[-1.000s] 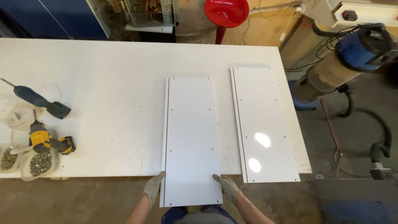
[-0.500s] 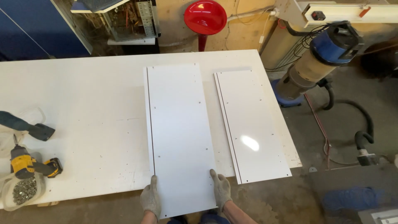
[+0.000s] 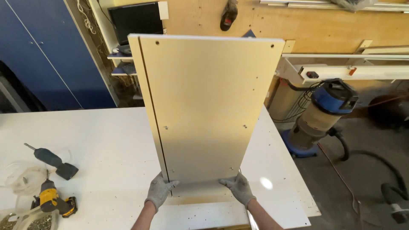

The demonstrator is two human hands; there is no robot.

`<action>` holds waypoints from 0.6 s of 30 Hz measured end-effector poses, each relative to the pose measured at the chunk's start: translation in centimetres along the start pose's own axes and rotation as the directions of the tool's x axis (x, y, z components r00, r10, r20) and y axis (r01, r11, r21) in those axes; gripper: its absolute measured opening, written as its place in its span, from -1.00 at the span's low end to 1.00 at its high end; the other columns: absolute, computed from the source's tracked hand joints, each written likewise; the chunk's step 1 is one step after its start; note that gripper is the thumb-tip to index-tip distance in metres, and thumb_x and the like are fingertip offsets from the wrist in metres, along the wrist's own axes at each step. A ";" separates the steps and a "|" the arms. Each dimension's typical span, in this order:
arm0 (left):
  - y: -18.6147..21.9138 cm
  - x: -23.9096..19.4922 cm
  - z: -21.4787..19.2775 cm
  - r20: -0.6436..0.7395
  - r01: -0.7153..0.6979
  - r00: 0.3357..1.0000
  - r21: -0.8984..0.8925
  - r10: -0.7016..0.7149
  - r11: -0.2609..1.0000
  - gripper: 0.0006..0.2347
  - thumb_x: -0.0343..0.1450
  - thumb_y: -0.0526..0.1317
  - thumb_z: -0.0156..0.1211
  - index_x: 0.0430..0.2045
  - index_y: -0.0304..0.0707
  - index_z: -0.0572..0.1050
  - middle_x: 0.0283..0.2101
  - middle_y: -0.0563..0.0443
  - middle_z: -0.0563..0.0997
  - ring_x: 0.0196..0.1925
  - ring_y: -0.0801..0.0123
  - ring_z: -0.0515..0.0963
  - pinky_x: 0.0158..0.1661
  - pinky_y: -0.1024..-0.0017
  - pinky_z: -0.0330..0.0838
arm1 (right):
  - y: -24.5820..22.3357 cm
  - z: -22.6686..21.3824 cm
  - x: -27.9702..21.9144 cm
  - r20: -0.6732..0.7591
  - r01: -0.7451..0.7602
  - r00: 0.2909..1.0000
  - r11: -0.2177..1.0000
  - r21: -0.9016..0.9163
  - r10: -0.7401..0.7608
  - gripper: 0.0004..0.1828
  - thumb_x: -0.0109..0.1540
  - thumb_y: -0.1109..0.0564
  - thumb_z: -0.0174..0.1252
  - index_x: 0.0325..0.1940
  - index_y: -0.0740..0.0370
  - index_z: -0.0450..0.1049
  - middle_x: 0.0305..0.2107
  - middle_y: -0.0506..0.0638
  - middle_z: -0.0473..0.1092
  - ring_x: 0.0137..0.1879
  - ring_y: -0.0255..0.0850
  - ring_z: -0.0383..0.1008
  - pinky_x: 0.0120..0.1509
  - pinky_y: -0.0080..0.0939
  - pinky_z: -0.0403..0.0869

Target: The person puts on protective gloves and uses a cordless power drill to fasten screws into pre-drilled holes on white furniture panels.

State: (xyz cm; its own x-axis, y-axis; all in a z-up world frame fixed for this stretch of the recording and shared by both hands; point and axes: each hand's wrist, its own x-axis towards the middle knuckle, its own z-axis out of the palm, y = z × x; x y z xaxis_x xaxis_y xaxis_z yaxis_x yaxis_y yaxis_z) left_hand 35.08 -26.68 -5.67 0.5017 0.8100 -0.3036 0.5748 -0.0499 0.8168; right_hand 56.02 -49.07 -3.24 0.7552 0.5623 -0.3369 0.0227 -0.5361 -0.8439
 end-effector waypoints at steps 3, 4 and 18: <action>0.6 0.8 0.4 0.021 -0.055 0.998 -0.110 0.057 0.992 -0.62 0.22 -0.23 0.47 -0.06 -0.08 0.62 -0.12 0.12 0.81 -0.49 0.32 0.70 -0.24 0.43 0.59 | 2.1 0.9 2.6 0.035 0.098 0.994 0.970 0.223 -0.108 -0.72 0.13 0.26 0.28 -0.07 0.18 0.54 -0.20 0.09 0.70 -0.05 -0.16 0.71 0.15 -0.27 0.63; 0.7 0.9 0.6 0.014 -0.050 0.999 -0.138 0.053 0.989 -0.62 0.21 -0.25 0.45 -0.08 -0.09 0.62 -0.12 0.12 0.80 -0.33 0.36 0.72 -0.33 0.42 0.60 | 2.0 1.0 2.8 0.043 0.059 0.996 0.947 0.315 -0.076 -0.69 0.09 0.30 0.34 -0.08 0.23 0.55 -0.20 0.11 0.69 -0.02 -0.13 0.70 0.21 -0.22 0.61; -3.4 4.9 2.6 -0.004 -0.101 0.995 -0.166 0.102 0.981 -0.63 0.15 -0.20 0.57 -0.18 -0.12 0.66 -0.15 0.11 0.80 -0.05 0.37 0.73 0.02 0.43 0.57 | 6.0 2.7 6.7 0.012 0.152 0.987 0.954 0.260 -0.160 -0.85 0.06 0.34 0.43 -0.30 0.23 0.69 -0.33 -0.11 0.65 -0.15 -0.30 0.55 0.03 -0.27 0.54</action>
State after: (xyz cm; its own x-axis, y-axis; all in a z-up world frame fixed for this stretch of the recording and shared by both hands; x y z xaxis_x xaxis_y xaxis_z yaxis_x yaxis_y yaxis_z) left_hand 37.28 -24.07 -11.24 0.5551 0.8030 -0.2170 0.4061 -0.0340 0.9132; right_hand 59.43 -46.81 -11.71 0.7338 0.6486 -0.2021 -0.0339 -0.2622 -0.9644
